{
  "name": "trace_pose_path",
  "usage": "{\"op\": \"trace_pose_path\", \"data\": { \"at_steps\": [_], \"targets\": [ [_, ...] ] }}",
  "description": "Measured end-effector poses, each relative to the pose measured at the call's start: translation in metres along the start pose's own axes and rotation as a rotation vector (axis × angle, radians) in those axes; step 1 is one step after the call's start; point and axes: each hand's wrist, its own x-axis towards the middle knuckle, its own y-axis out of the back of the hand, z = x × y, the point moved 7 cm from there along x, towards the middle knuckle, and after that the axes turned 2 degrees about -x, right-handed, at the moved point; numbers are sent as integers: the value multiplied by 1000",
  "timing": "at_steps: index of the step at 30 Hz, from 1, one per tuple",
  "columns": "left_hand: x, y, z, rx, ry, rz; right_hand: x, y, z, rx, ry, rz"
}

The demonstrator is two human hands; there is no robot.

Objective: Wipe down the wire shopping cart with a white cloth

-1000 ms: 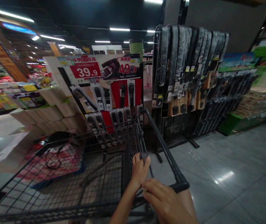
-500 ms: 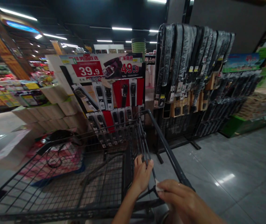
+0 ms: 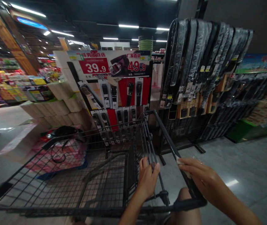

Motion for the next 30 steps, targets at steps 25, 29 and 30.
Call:
{"op": "trace_pose_path", "data": {
  "at_steps": [25,29,30],
  "targets": [
    [-2,-1,-2,1,45,4,132,-75,140,-34,-134,-41],
    [-3,-1,-2,-1,37,11,110,-61,124,-42,-130,-18],
    [-3,-1,-2,-3,35,13,102,-58,117,-40,-122,-16]
  ]
}}
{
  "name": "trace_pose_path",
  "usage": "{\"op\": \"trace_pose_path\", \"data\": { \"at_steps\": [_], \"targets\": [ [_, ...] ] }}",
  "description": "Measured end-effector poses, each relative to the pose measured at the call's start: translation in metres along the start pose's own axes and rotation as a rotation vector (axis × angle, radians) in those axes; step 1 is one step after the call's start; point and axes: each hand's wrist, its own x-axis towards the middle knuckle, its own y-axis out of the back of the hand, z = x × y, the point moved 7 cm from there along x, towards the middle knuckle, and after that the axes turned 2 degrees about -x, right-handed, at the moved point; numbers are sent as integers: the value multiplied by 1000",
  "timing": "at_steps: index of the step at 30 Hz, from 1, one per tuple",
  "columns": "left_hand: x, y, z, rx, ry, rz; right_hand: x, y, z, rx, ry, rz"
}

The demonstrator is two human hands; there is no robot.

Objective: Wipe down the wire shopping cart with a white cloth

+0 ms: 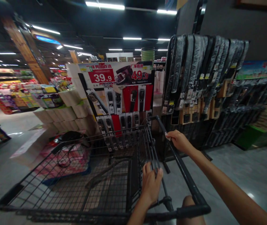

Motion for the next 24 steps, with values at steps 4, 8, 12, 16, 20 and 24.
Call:
{"op": "trace_pose_path", "data": {
  "at_steps": [4,8,12,16,20,24],
  "targets": [
    [-3,-1,1,-11,-10,11,-41,17,-29,34,45,5],
    [-6,-2,1,-20,-12,16,-79,37,-61,124,45,24],
    [-8,-5,-1,-17,3,2,-108,51,-86,141,-1,-36],
    [-11,-6,0,-11,9,-2,-125,59,-95,250,-50,-68],
    [-13,-6,3,-23,-5,1,-125,53,-83,330,-111,-70],
    [-14,-6,1,-22,22,-14,-107,42,-63,339,-129,-42]
  ]
}}
